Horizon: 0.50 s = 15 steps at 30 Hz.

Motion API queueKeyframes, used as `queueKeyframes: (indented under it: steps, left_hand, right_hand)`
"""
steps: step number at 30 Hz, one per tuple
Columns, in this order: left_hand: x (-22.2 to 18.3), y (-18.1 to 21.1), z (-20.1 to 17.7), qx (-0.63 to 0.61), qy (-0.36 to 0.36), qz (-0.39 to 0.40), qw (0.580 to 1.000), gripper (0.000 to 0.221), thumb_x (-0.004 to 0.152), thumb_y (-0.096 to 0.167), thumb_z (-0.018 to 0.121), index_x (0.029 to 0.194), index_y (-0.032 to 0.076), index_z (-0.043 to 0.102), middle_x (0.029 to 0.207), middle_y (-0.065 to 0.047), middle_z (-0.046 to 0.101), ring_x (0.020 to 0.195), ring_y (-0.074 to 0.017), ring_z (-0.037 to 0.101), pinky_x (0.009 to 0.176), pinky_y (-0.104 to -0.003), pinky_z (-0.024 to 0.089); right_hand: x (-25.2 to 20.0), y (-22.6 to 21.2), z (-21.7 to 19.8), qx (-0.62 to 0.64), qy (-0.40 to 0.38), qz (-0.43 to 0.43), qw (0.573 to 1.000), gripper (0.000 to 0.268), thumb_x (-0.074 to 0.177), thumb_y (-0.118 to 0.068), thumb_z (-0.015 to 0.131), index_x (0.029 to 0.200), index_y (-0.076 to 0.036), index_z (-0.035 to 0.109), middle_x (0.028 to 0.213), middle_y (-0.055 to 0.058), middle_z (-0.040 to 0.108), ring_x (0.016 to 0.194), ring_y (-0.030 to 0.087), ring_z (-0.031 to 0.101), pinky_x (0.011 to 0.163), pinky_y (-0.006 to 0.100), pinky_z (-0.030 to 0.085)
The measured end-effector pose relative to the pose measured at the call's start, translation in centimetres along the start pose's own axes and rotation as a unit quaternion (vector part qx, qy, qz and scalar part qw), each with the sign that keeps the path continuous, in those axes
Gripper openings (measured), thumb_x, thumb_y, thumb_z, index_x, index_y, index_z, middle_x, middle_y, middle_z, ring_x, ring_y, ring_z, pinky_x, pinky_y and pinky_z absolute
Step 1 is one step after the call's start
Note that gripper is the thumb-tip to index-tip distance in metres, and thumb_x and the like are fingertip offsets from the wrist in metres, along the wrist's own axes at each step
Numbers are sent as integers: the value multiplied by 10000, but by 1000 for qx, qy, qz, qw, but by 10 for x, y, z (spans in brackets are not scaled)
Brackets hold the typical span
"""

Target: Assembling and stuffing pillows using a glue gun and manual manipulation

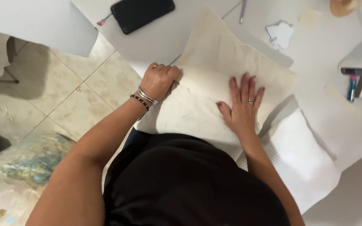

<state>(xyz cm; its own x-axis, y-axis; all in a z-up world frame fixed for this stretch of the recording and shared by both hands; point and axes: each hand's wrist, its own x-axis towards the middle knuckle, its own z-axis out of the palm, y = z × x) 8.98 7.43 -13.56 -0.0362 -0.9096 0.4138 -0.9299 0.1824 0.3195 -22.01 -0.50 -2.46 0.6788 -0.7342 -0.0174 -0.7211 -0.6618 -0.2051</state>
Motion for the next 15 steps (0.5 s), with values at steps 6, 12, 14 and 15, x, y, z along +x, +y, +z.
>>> queueKeyframes:
  steps: [6,12,14,15]
  left_hand:
    - [-6,-5,-31,-111,-51,-218,968,366,835,161,707,1155,168,530,823,-30,651,724,-318,702,718,-455,567]
    - [4,21,-52,-322,-213,-423,820,388,1012,452,476,1123,155,700,956,-187,761,973,-473,704,876,-571,541]
    - [-1,30,-30,-348,-208,-433,805,360,1009,446,496,1087,154,692,964,-186,756,993,-467,703,884,-556,543]
    - [-3,33,-19,-371,-209,-430,796,335,1007,440,515,1050,154,684,972,-185,751,1012,-460,701,892,-540,544]
  right_hand:
    - [1,3,3,8,22,-7,1000,822,1019,-632,486,1648,-122,346,1709,217,179,1562,441,126,1201,646,-28]
    - [-3,8,0,7,6,-2,1000,809,1039,-623,413,1656,-118,281,1714,222,133,1571,433,106,1206,648,-32]
    - [-4,16,2,13,3,-9,1000,822,1035,-632,407,1658,-111,280,1715,222,131,1572,433,106,1207,638,-33]
    - [-5,19,4,20,8,-4,1000,835,1032,-641,400,1659,-103,279,1717,222,128,1572,433,107,1209,628,-35]
